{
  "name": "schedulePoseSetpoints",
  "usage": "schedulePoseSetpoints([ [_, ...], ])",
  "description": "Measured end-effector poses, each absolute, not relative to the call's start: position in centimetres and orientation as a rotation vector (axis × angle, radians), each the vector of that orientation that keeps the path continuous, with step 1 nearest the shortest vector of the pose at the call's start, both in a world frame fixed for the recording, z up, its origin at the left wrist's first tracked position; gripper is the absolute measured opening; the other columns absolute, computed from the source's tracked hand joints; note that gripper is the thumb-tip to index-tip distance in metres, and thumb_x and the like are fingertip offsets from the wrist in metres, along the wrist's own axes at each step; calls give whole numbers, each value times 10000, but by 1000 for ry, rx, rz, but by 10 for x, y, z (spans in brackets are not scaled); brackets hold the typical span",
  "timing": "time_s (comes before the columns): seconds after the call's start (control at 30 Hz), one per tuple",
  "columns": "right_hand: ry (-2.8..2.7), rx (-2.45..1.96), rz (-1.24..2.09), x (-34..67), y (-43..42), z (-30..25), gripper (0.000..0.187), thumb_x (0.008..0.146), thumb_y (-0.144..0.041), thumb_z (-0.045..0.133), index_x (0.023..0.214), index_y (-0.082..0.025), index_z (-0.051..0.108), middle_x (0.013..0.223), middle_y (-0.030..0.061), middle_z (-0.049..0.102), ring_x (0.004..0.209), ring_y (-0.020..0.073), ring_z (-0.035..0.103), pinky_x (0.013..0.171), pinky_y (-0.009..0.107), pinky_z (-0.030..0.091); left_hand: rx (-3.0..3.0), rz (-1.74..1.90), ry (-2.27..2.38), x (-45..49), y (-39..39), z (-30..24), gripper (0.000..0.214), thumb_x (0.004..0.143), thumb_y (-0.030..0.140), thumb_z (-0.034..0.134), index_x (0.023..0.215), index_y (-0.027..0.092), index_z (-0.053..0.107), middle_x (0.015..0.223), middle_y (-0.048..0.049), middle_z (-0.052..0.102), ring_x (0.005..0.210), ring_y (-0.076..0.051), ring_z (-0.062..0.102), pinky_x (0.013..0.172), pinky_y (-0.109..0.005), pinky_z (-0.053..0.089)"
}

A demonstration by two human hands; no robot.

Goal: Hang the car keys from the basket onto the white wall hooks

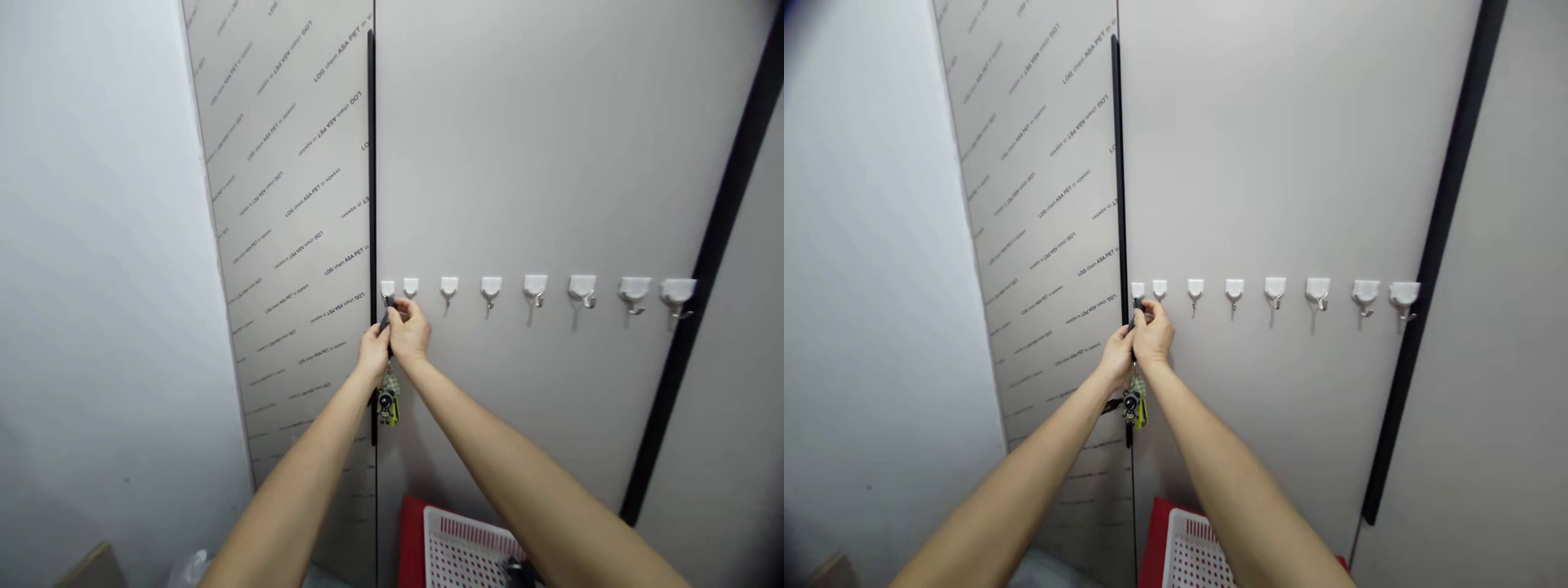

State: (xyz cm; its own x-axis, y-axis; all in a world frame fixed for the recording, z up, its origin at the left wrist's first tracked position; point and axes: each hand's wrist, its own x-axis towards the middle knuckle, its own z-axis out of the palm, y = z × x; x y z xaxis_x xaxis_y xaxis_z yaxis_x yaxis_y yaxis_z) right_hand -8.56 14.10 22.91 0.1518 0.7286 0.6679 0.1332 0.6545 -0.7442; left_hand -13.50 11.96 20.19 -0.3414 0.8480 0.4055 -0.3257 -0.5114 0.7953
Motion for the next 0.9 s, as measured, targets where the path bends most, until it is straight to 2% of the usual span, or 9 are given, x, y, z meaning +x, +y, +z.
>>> schedulePoseSetpoints([
  [0.23, -1405, -748, 476, -88, 134, 234, 220, 618, -270, 437, 791, -172, 530, 744, 17, 583, 625, 102, 517, 646, 216, 391, 1123, 2101, 792, -136, 123, 200, 201, 571, 274, 530, 710, 130, 539, 665, -7, 572, 618, -90, 491, 596, -194, 364],
  [0.33, -1425, -845, 426, -88, 138, 233, 199, 617, -254, 439, 754, -162, 550, 744, 34, 588, 669, 123, 517, 679, 237, 377, 1051, 2038, 791, -137, 125, 198, 183, 563, 279, 534, 658, 124, 514, 553, 18, 534, 510, -66, 460, 518, -181, 350],
  [0.43, -1481, -916, 427, -86, 143, 228, 201, 617, -248, 439, 747, -158, 563, 725, 39, 595, 663, 131, 519, 673, 249, 376, 996, 1930, 819, -136, 124, 195, 183, 560, 291, 533, 587, 121, 470, 423, 56, 441, 369, -30, 355, 408, -162, 281],
  [0.5, -1490, -931, 415, -84, 145, 225, 209, 616, -255, 442, 754, -156, 565, 699, 35, 595, 636, 129, 518, 651, 247, 381, 1004, 1885, 828, -135, 123, 193, 184, 562, 290, 530, 578, 122, 457, 408, 61, 422, 356, -26, 336, 395, -159, 265],
  [0.6, -1491, -940, 369, -81, 144, 220, 224, 614, -288, 449, 745, -148, 564, 652, 31, 590, 598, 127, 511, 610, 244, 383, 1074, 1863, 888, -133, 125, 190, 156, 583, 271, 507, 624, 123, 482, 450, 45, 457, 423, -48, 399, 445, -171, 309],
  [0.73, -1572, -928, 332, -67, 137, 206, 235, 628, -303, 435, 747, -140, 554, 676, 37, 584, 604, 118, 505, 603, 236, 381, 1256, 1867, 1262, -136, 128, 178, 123, 588, 212, 501, 661, 116, 524, 536, 12, 511, 508, -74, 443, 504, -188, 345],
  [0.9, -1820, -997, 350, -16, 121, 168, 213, 637, -253, 433, 779, -139, 543, 719, 24, 574, 541, 80, 478, 568, 209, 374, 1282, 1789, 1498, -142, 126, 154, 278, 613, 139, 461, 888, 109, 496, 684, -32, 556, 546, -81, 485, 550, -209, 384],
])
